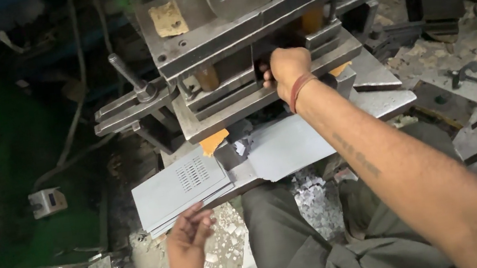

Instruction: The worker is feeding metal plates into a manual stamping machine and then stacking the processed items.

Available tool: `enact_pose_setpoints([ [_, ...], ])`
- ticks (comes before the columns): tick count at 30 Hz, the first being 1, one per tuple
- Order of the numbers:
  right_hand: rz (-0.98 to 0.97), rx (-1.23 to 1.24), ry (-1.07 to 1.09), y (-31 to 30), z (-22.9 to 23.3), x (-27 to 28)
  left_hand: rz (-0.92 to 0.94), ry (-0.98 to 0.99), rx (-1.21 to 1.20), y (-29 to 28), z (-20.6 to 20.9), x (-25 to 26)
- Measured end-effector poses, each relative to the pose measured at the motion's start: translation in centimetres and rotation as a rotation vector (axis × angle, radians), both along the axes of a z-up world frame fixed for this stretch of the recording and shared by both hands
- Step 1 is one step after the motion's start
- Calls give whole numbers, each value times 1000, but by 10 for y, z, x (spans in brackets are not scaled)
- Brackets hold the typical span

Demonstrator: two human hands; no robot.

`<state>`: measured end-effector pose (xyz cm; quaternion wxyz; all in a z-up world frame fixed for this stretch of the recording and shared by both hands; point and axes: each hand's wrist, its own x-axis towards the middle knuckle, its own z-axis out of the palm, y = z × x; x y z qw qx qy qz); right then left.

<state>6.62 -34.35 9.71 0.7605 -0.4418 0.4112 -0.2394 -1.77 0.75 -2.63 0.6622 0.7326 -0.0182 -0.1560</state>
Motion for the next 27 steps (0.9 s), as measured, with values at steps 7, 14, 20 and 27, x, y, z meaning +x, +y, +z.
enact_pose_setpoints([
  [7, -17, -177, 138, -11, -28, 29, -44, -344, 491, 13, 35, 84],
  [14, 63, -32, 42, -21, -22, 12, -499, -428, 1072, 13, 21, 146],
  [20, 278, -168, -57, 28, 14, -123, -221, -484, 1077, 22, 45, 122],
  [27, 361, -9, -66, 13, -117, -192, 107, -330, 456, 61, 85, 65],
])
